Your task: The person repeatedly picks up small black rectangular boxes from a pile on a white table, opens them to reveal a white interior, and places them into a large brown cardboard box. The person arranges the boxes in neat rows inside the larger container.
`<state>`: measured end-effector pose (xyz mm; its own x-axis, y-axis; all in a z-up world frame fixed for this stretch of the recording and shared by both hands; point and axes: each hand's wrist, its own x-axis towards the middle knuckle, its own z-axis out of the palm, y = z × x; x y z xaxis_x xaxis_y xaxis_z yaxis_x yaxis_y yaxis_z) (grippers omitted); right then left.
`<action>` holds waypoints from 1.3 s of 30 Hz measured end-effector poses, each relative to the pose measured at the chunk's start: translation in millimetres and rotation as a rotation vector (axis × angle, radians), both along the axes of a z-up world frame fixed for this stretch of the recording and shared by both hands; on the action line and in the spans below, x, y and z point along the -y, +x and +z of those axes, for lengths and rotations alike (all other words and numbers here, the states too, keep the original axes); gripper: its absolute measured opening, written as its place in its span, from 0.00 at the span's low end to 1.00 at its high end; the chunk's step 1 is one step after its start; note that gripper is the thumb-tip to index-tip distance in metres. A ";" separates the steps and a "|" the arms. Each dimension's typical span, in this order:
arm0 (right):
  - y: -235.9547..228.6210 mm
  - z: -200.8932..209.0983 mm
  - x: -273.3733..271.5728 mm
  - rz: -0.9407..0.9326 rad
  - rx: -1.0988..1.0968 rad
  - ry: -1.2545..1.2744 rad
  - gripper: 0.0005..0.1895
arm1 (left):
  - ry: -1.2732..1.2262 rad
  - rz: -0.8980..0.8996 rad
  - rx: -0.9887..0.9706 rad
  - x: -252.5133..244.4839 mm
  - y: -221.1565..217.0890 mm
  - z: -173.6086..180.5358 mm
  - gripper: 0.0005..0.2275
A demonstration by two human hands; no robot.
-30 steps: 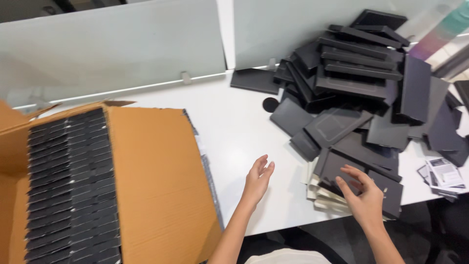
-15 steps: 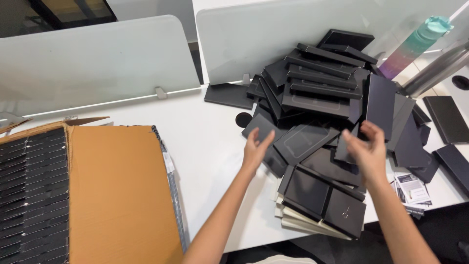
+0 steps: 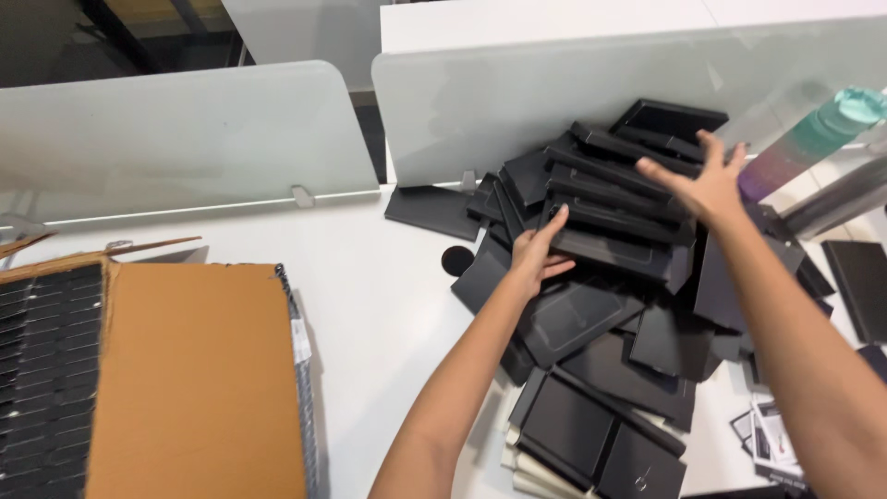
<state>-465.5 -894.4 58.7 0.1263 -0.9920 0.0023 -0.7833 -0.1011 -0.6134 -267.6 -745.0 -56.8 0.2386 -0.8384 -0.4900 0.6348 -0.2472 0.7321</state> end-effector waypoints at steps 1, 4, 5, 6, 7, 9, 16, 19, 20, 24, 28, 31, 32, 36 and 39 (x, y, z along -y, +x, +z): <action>6.6 -3.0 5.6 0.002 -0.014 0.053 0.65 | -0.008 0.005 0.012 3.8 0.6 2.0 0.46; 11.9 -26.0 7.7 0.042 -0.054 0.137 0.65 | 0.005 0.043 0.021 5.1 -1.4 2.6 0.41; 15.2 -35.9 5.7 0.081 -0.055 0.104 0.64 | 0.020 0.072 0.017 6.9 -2.0 3.9 0.40; 18.0 -43.0 4.2 0.124 -0.054 0.071 0.63 | 0.035 0.104 0.013 8.3 -1.1 4.9 0.39; 18.9 -47.2 1.8 0.136 -0.039 0.079 0.63 | 0.023 0.154 -0.023 9.2 -1.2 5.6 0.38; 22.3 -55.9 -11.4 0.158 -0.007 0.097 0.61 | 0.002 0.253 -0.092 7.6 -2.8 5.0 0.35; 64.0 -79.2 -94.9 0.372 0.022 -0.088 0.48 | -0.042 0.596 -0.272 -37.4 15.9 -17.3 0.31; 87.2 -88.0 -133.5 0.511 0.052 -0.144 0.44 | 0.010 0.693 -0.287 -76.7 37.3 -38.1 0.29; 97.2 -92.6 -146.4 0.561 0.066 -0.155 0.44 | 0.008 0.732 -0.295 -90.2 45.7 -46.7 0.29; 131.5 -108.6 -191.1 0.727 0.128 -0.233 0.41 | 0.113 0.818 -0.285 -146.7 75.2 -85.0 0.28; 161.3 -120.5 -233.0 0.829 0.087 -0.134 0.39 | 0.061 0.938 -0.346 -191.8 105.4 -117.7 0.26; 178.3 -127.3 -260.1 0.891 0.057 0.004 0.37 | 0.057 0.974 -0.334 -223.3 124.1 -131.1 0.25; 182.2 -127.9 -267.3 0.909 0.042 0.054 0.37 | 0.039 0.990 -0.302 -232.9 127.7 -132.7 0.25; 189.7 -128.2 -286.6 0.916 -0.007 0.110 0.38 | 0.058 1.023 -0.250 -265.4 140.0 -136.0 0.22; 187.0 -122.0 -299.1 0.838 -0.023 0.117 0.40 | 0.152 1.013 -0.117 -282.3 136.4 -130.2 0.19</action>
